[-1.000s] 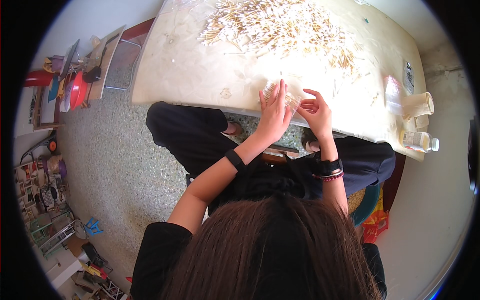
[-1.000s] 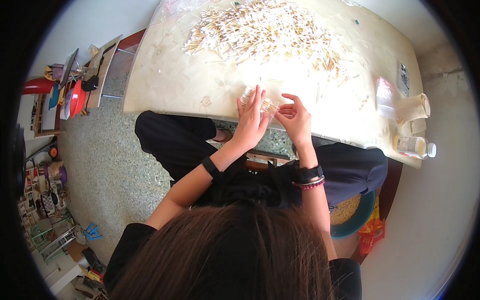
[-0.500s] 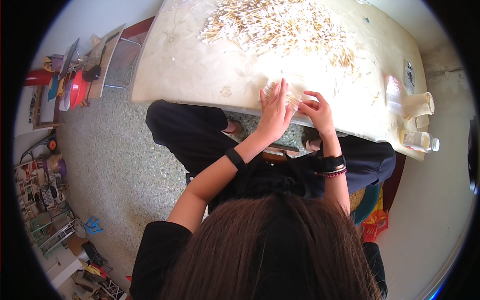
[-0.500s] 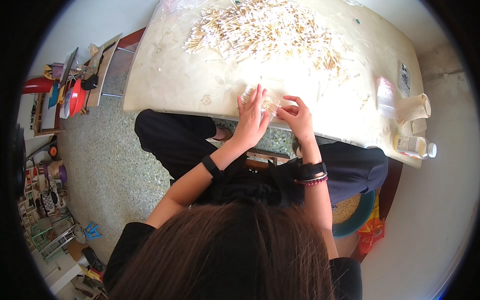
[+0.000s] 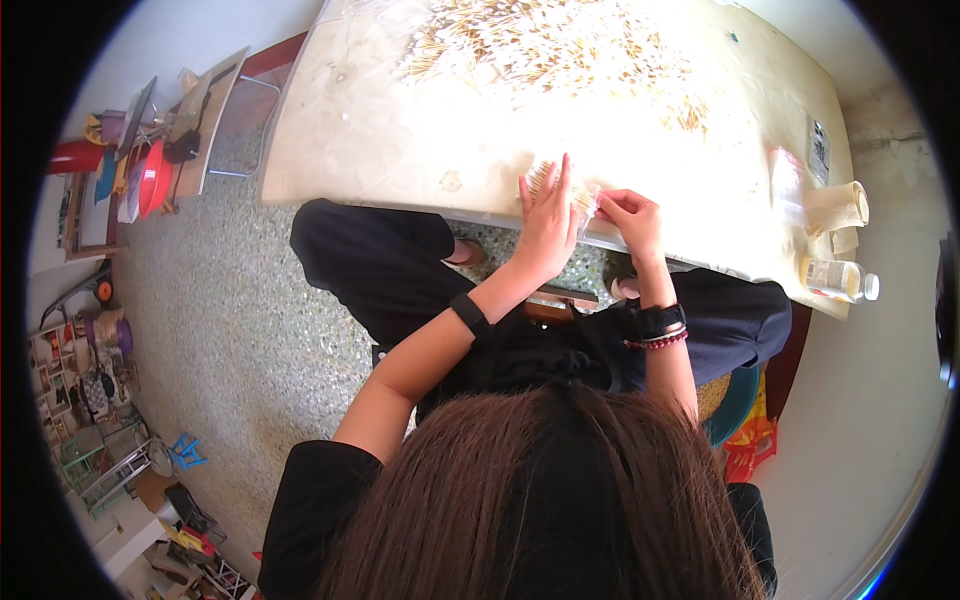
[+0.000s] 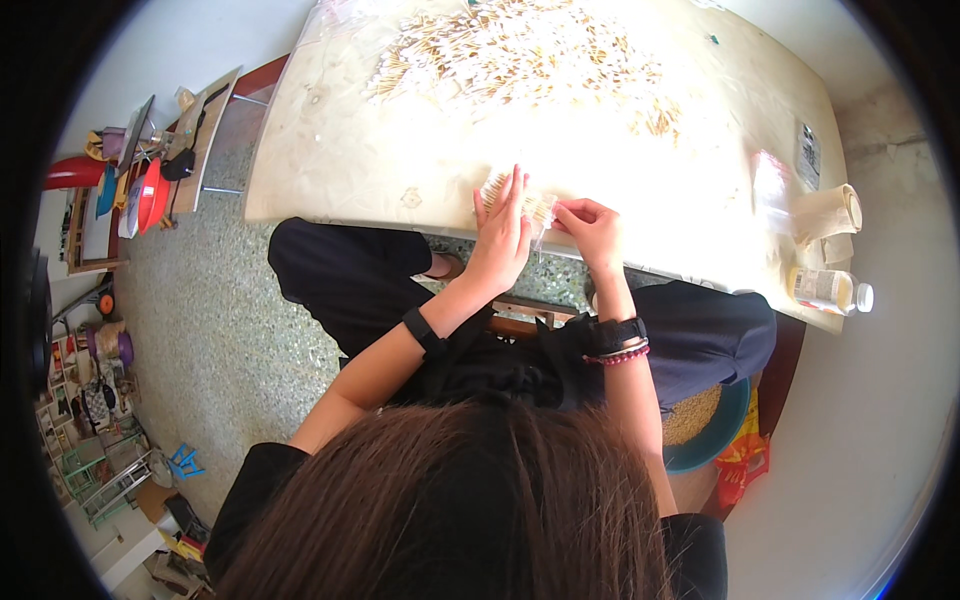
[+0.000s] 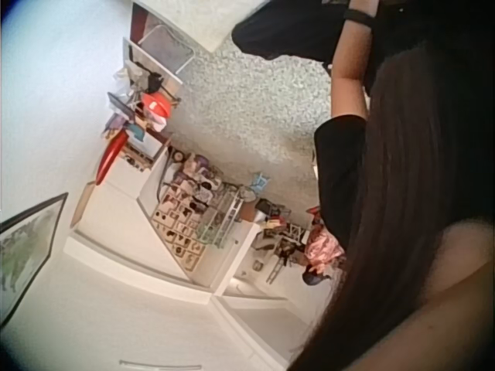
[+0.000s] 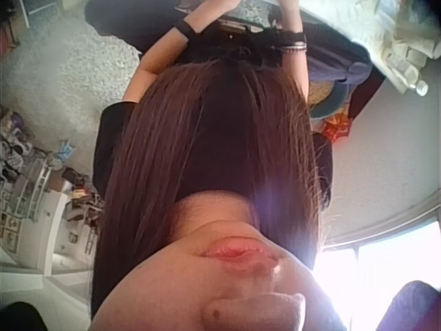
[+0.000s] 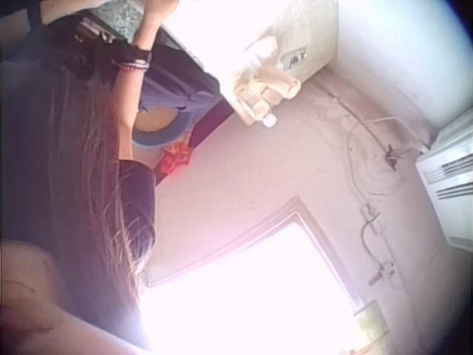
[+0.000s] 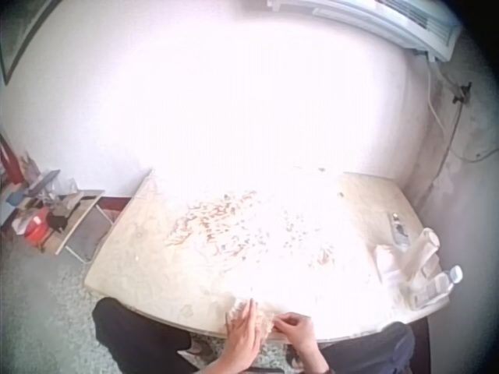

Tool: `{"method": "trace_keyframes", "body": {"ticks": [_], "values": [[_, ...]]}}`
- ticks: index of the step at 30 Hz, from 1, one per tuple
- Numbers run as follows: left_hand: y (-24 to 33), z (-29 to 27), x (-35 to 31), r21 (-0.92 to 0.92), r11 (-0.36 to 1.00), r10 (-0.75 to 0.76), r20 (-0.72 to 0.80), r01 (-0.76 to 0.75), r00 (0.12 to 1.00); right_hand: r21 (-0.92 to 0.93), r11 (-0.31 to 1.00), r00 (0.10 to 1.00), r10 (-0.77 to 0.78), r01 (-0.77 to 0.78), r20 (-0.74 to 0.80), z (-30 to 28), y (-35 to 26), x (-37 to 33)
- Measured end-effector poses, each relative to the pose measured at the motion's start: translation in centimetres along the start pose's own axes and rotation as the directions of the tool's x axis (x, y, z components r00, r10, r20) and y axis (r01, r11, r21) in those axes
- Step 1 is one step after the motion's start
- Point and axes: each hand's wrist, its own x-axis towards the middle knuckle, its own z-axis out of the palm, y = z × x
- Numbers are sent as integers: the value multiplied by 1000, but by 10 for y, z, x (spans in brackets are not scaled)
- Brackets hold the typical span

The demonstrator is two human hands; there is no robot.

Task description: Sorting cotton swabs and placing them into small plastic bags.

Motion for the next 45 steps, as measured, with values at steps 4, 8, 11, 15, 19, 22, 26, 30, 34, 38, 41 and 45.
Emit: {"method": "trace_keyframes", "body": {"ticks": [4, 8, 11, 15, 19, 22, 26, 30, 34, 38, 41, 45], "values": [[0, -1, 1, -5, 1000, 9, -13, -9, 1000, -77, 995, 998, -57, 57, 0, 6, 5, 8], [1, -1, 1, 31, 1000, 0, 12, -1, 1000, -57, 997, 998, -56, 55, -17, 5, 10, 12], [1, -1, 1, 54, 999, 8, 7, -8, 1000, -69, 997, 999, -46, 45, -16, 5, 10, 12], [1, -2, 1, 60, 998, 28, 7, -29, 1000, -173, 978, 993, -121, 118, -7, 10, 2, 14], [1, -1, 1, 70, 997, 42, 1, -42, 999, -246, 958, 988, -154, 144, -21, 14, 1, 19], [1, -1, 1, 73, 996, 44, -4, -43, 999, -291, 950, 992, -126, 113, -26, 18, -2, 19], [3, -2, 3, 76, 996, 41, 5, -41, 999, -271, 956, 993, -114, 113, 9, 12, -5, 19], [1, -3, 2, 52, 998, 23, 16, -24, 1000, -137, 990, 995, -25, 39, 99, -4, -8, 10], [0, -1, 2, 49, 998, 26, 6, -26, 1000, -88, 995, 976, 73, -56, 206, -16, -4, -5], [-1, -2, 3, 56, 998, 35, 0, -35, 999, -35, 998, 990, -46, 51, 135, -9, 7, -13], [-1, 0, 4, 33, 999, 6, 17, -7, 1000, 46, 999, 996, -25, 22, 80, -2, 8, -16], [-2, 0, 3, 51, 998, 21, 10, -22, 1000, 62, 998, 999, 14, -17, 36, 2, 7, -15]]}}
